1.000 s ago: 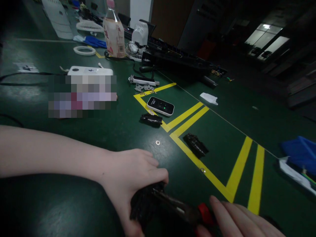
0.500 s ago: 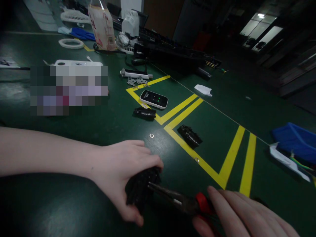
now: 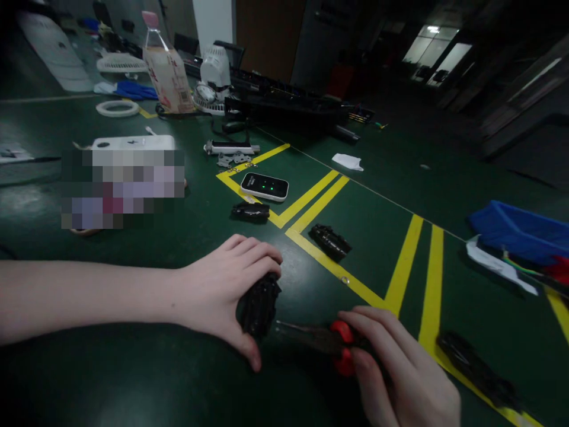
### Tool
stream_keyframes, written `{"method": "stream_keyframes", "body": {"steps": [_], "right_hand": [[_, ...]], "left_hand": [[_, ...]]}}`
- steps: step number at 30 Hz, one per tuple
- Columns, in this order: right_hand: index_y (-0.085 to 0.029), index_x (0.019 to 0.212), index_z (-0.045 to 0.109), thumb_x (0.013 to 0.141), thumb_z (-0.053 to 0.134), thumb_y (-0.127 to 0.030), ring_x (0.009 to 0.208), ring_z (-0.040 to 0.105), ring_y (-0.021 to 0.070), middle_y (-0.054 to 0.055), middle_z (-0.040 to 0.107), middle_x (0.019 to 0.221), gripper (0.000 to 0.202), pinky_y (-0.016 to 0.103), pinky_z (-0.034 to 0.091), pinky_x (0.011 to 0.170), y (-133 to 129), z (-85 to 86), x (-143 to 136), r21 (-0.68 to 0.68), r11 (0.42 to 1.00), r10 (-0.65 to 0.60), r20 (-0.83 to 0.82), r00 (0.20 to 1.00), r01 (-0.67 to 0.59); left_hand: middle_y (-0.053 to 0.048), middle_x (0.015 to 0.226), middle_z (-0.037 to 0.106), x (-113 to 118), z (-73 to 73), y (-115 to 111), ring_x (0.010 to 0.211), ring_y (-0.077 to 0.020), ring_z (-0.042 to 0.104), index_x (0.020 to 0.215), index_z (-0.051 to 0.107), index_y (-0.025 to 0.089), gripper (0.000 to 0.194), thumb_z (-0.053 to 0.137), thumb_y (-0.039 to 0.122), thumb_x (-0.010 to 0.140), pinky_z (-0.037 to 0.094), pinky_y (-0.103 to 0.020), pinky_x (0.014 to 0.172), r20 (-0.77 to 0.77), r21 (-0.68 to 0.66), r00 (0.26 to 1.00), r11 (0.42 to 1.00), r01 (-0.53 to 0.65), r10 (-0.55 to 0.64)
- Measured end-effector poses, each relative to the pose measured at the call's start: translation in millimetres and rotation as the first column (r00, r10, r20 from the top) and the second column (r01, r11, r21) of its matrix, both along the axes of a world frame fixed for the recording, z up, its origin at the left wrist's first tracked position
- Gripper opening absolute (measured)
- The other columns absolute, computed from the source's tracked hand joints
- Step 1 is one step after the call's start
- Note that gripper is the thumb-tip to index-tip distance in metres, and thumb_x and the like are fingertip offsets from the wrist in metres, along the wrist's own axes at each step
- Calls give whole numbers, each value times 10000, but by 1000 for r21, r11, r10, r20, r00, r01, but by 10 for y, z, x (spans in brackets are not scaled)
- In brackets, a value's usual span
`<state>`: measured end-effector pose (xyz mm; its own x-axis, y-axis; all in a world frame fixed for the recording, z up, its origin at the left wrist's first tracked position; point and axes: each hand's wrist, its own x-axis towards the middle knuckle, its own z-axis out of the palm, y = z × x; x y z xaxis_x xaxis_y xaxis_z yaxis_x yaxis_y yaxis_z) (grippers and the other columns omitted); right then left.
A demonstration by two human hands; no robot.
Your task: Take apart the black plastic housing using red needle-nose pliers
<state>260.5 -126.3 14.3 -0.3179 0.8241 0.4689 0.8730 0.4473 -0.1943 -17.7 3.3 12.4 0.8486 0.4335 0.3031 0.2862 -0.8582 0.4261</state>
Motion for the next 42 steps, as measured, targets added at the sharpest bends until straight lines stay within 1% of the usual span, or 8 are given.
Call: {"method": "stream_keyframes", "body": {"steps": [9,14,20,24,28,34,36,42], "right_hand": [[-244,1032,572,1021,321,-344,827,597,166,69,589,969,271,284,479,639,85,-5,-187,-15,1000,-17,-302,953,13],[-201,949,563,1017,292,-486,735,554,153,52,562,869,399,292,456,601,117,-6,-193,-18,1000,-19,-271,962,15],[-163,1082,589,942,547,-497,786,581,132,39,609,970,364,314,523,697,117,-100,-179,-22,997,-75,-205,976,72],[-170,1161,590,939,578,-442,914,616,167,71,620,1109,351,365,553,785,129,-179,-175,-5,994,-112,-183,977,113],[-182,1191,589,946,573,-421,974,618,180,84,613,1174,342,388,554,831,108,-169,-174,-11,996,-86,-154,984,86],[-186,1214,583,946,574,-415,1018,612,195,91,601,1215,353,411,548,864,105,-144,-165,-8,998,-66,-153,986,66],[-185,1215,582,945,576,-413,1019,613,195,91,602,1215,354,411,548,864,111,-157,-159,-24,998,-64,-153,986,62],[-179,1224,577,942,583,-410,1028,613,201,92,600,1220,365,419,548,869,144,-189,-147,-54,996,-75,-153,985,67]], "left_hand": [[-146,1335,562,-14,124,-84,1216,-362,507,1234,559,160,893,707,785,612,312,-544,1035,-106,-95,994,995,-11,1],[-155,1376,545,-18,141,-111,1241,-371,505,1318,483,153,1017,741,786,565,335,-546,1054,-50,-127,999,992,16,-22],[-138,1412,521,-44,154,-134,1189,-328,540,1412,389,192,792,723,510,768,426,-504,988,103,-210,995,977,22,-1],[-136,1387,538,-55,105,-111,1223,-306,524,1445,330,198,670,601,420,874,399,-497,1052,217,-236,975,972,-2,55],[-137,1399,511,-44,39,-64,1336,-301,428,1406,377,193,534,510,395,929,309,-480,1143,369,-263,921,964,-30,129],[-138,1272,574,18,-69,80,1205,-259,534,1384,420,173,456,382,428,1008,400,-472,1074,503,-389,823,920,-58,265],[-121,1265,581,28,-92,123,1173,-256,564,1358,466,171,443,434,441,1008,444,-493,1033,520,-427,803,903,-49,290],[-102,1239,610,72,-123,184,1080,-229,625,1258,569,158,365,575,379,967,542,-451,924,435,-514,853,857,-29,290]]}}
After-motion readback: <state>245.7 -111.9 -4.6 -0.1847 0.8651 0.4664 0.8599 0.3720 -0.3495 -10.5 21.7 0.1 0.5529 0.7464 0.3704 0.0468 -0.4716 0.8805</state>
